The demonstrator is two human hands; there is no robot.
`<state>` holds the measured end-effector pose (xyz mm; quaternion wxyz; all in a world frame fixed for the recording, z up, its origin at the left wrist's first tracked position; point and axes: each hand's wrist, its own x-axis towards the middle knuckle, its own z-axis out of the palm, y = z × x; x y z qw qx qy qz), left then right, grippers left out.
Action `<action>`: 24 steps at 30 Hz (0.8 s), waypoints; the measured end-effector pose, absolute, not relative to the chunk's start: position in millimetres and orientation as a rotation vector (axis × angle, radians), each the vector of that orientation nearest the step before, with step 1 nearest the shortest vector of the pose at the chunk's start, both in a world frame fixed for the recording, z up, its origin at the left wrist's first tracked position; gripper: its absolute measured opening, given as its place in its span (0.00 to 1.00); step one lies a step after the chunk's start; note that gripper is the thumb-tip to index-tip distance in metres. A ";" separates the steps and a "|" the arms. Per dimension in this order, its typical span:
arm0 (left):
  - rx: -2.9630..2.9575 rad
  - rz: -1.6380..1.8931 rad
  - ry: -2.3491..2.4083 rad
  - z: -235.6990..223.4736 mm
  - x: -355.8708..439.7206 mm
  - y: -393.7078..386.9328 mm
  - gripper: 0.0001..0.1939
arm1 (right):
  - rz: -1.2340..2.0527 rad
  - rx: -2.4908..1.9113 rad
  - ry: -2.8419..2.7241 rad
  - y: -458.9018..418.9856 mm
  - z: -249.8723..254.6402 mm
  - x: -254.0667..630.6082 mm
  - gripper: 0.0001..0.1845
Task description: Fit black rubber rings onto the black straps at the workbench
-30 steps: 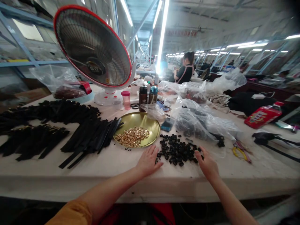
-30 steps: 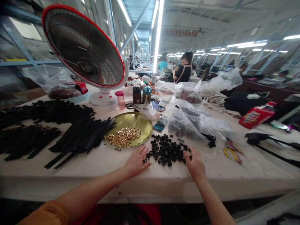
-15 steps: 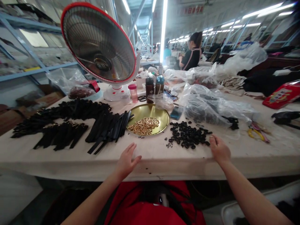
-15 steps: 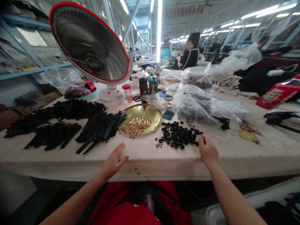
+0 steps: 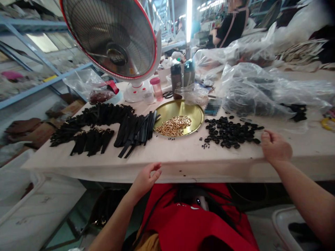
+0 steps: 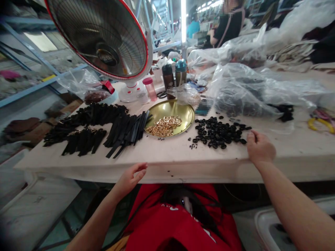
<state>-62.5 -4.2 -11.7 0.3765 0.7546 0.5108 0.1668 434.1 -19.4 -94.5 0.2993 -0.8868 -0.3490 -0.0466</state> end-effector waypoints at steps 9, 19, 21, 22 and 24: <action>1.831 0.277 1.271 -7.6 -59.2 -18.7 0.22 | -0.176 -2.422 -0.924 -18.7 -94.9 431.7 0.23; 1.821 0.144 1.287 -4.2 -51.1 -12.8 0.24 | -0.175 -2.336 -0.915 -17.6 -93.8 433.3 0.20; 1.781 0.156 1.292 -4.9 -51.5 -11.6 0.24 | -0.172 -2.310 -0.913 -17.3 -95.9 433.2 0.20; 1.742 0.182 1.285 -5.9 -51.8 -10.8 0.23 | -0.174 -2.296 -0.911 -17.1 -96.5 432.7 0.20; 1.635 0.298 1.278 -7.3 -53.1 -8.6 0.23 | -0.173 -2.263 -0.903 -17.2 -95.7 432.0 0.18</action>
